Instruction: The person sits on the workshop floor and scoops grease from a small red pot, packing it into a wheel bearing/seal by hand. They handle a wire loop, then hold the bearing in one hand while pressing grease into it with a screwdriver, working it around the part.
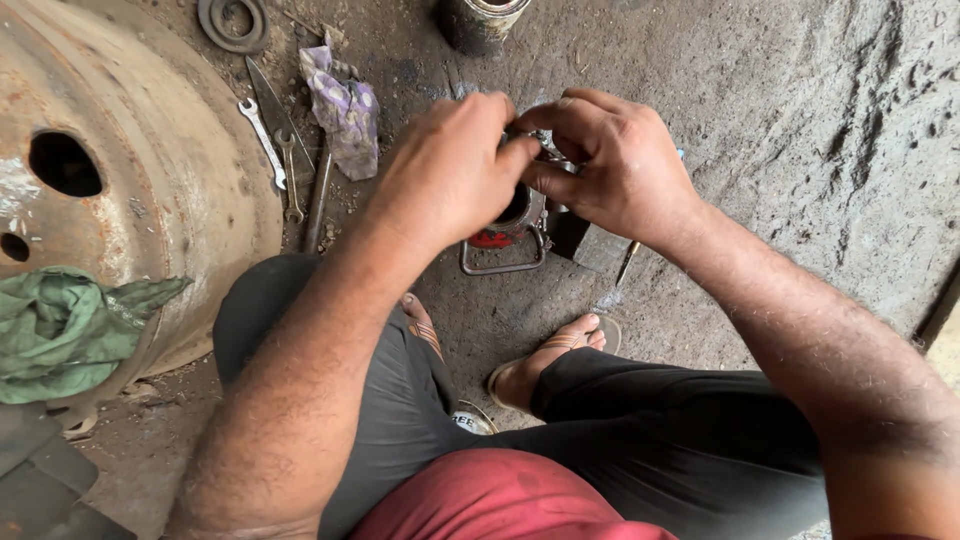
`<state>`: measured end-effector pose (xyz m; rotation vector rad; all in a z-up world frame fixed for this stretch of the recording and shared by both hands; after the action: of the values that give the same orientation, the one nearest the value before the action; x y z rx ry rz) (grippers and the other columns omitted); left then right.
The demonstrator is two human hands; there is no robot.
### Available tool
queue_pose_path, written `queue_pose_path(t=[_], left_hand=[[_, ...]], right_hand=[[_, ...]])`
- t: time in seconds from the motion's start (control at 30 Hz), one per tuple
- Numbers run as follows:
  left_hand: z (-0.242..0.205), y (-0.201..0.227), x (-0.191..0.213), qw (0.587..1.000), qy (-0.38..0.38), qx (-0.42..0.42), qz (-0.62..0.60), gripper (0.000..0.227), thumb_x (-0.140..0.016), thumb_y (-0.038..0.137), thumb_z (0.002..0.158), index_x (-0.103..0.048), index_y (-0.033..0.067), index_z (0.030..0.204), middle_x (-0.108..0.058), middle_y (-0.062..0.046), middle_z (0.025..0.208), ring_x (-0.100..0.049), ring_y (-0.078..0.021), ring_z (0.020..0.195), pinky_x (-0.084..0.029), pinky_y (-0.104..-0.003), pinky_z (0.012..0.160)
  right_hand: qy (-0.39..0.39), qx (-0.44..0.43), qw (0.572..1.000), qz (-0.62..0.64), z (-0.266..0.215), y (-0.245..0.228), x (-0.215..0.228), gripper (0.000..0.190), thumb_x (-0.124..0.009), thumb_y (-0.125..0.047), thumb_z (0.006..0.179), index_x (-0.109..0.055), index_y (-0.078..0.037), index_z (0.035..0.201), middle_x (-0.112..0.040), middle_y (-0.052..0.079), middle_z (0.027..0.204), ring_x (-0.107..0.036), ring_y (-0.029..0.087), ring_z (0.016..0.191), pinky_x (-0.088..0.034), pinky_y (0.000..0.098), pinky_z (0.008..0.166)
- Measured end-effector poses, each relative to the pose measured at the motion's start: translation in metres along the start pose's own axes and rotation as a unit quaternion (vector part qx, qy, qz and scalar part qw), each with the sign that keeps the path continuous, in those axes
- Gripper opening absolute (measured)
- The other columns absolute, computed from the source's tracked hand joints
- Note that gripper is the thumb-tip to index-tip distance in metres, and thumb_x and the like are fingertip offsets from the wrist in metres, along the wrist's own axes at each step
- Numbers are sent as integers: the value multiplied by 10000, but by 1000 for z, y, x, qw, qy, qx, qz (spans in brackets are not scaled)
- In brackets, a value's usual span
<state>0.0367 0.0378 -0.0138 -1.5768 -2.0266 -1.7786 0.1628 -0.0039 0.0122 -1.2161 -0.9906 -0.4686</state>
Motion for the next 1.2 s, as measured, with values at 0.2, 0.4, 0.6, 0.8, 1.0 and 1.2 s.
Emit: queue_pose_path(t=[0.2, 0.4, 0.6, 0.8, 1.0, 1.2], left_hand=[[6, -8, 8, 998, 17, 17, -51, 182, -686, 195, 942, -716, 44, 1038, -780, -120, 811, -769, -195, 725, -613, -365, 676], [0, -13, 22, 989, 122, -20, 80, 149, -688, 166, 993, -729, 22, 997, -738, -187, 791, -750, -285, 714, -594, -419, 560], [0, -11, 14, 993, 83, -19, 86, 135, -684, 162, 974, -712, 30, 955, -727, -166, 736, -754, -280, 668, -585, -417, 549], [-5, -5, 16, 989, 95, -38, 111, 157, -692, 162, 982, -707, 13, 935, -716, -190, 712, -748, -304, 658, -579, -454, 576], [-8, 0, 18, 970, 164, -131, 121, 155, -731, 169, 924, -727, 24, 871, -727, -207, 737, -745, -356, 702, -582, -469, 598], [-5, -4, 17, 988, 94, -47, 115, 193, -694, 197, 988, -721, 18, 920, -718, -190, 713, -746, -297, 649, -583, -439, 554]], right_hand=[[-19, -75, 995, 61, 3, 0, 5, 418, -903, -200, 875, -717, -39, 1212, -618, 117, 835, -619, 229, 675, -539, 341, 589], [-73, -92, 977, 177, -11, 21, -19, 233, -645, 44, 954, -698, 13, 1179, -733, 136, 982, -772, 213, 807, -638, 342, 705], [-118, -26, 992, -36, -23, 17, -64, 338, -648, 31, 907, -672, 41, 1244, -731, 210, 935, -734, 343, 713, -601, 424, 603], [-99, 51, 992, -62, -29, 7, -74, 157, -754, -174, 840, -678, -41, 874, -679, 136, 889, -697, 344, 848, -580, 446, 730], [-113, 57, 986, -112, -34, 17, -90, 155, -709, -67, 826, -709, -71, 982, -673, 102, 1022, -692, 294, 961, -595, 400, 769], [-61, 64, 980, -176, -24, 8, -63, 430, -714, -84, 828, -675, -40, 1254, -690, 115, 1057, -702, 265, 896, -600, 369, 673]])
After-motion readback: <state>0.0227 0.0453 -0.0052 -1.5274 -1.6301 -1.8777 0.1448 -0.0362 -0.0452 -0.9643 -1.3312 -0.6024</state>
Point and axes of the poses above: each hand's wrist, its own z-axis towards the middle knuckle, its own x-axis out of the back of the hand, y = z × x, the point moved 7 cm from there along z, towards the middle knuckle
